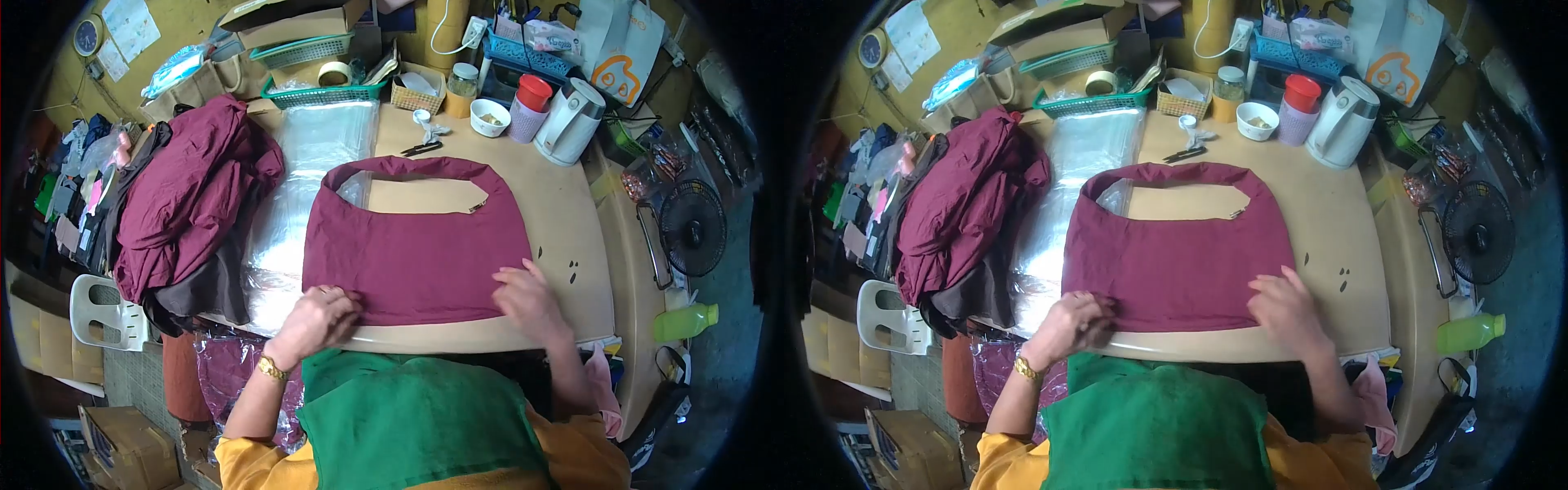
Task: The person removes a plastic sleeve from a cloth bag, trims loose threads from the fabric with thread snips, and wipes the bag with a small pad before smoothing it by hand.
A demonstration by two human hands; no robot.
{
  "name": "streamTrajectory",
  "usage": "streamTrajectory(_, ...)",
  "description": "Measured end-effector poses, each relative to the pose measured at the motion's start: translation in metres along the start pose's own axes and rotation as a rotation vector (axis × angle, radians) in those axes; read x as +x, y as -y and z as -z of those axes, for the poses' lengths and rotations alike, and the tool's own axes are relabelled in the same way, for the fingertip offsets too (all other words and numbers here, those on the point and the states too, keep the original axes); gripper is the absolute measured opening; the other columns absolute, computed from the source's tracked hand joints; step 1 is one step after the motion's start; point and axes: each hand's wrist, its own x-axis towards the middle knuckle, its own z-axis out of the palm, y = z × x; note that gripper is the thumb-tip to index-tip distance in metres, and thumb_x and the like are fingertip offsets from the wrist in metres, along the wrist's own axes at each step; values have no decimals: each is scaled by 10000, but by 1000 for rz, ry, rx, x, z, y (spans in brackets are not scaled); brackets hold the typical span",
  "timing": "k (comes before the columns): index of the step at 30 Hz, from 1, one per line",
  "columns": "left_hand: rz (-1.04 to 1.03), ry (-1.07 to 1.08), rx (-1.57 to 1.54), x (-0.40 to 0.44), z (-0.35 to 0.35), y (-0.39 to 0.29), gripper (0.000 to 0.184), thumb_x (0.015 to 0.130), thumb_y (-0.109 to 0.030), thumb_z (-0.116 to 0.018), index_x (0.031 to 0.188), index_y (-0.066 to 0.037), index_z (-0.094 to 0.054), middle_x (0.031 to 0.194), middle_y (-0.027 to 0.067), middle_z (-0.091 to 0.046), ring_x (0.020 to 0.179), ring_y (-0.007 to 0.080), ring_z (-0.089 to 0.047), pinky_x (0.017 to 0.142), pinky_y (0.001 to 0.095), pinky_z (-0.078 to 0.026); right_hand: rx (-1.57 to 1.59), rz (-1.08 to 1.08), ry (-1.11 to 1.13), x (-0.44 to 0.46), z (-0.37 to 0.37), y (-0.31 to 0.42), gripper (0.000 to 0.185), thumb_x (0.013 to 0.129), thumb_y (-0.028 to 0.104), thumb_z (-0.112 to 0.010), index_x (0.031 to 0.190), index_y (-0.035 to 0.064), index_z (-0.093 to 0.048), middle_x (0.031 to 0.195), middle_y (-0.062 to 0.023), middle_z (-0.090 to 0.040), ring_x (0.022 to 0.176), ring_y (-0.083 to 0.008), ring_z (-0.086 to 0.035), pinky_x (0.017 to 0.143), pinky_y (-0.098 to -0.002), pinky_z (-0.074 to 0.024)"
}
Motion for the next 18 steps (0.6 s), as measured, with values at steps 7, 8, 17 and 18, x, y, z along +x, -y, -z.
streamTrajectory(7,-14,-272,157,20,11,-4,190,787,-73,-721,971,-69,-672,839,98,-632,750,290,-610,705,399,-497,97,25,-96,16,24,39,343,726,147,-779,1018,47,-629,1232,-128,-573,1214,-304,-517,1104,-490,-334)
streamTrajectory(8,-103,-277,210,22,13,-7,192,794,-58,-715,982,-66,-675,829,98,-624,743,283,-606,694,395,-497,35,89,-85,14,14,36,310,722,132,-775,982,46,-631,1209,-123,-577,1206,-297,-520,1102,-490,-336)
streamTrajectory(17,386,-480,-723,14,-29,41,271,780,-41,-817,1002,-12,-664,806,-58,-605,718,37,-514,648,215,-448,428,-220,-609,30,-31,-8,82,814,33,-703,866,1,-649,790,-79,-659,766,-216,-660,732,-348,-503)
streamTrajectory(18,380,-482,-722,14,-28,43,271,780,-41,-817,1002,-12,-664,806,-58,-605,718,37,-514,648,215,-448,637,-352,-590,32,-43,-20,62,840,31,-690,869,-8,-650,783,-83,-665,735,-179,-657,677,-324,-500)
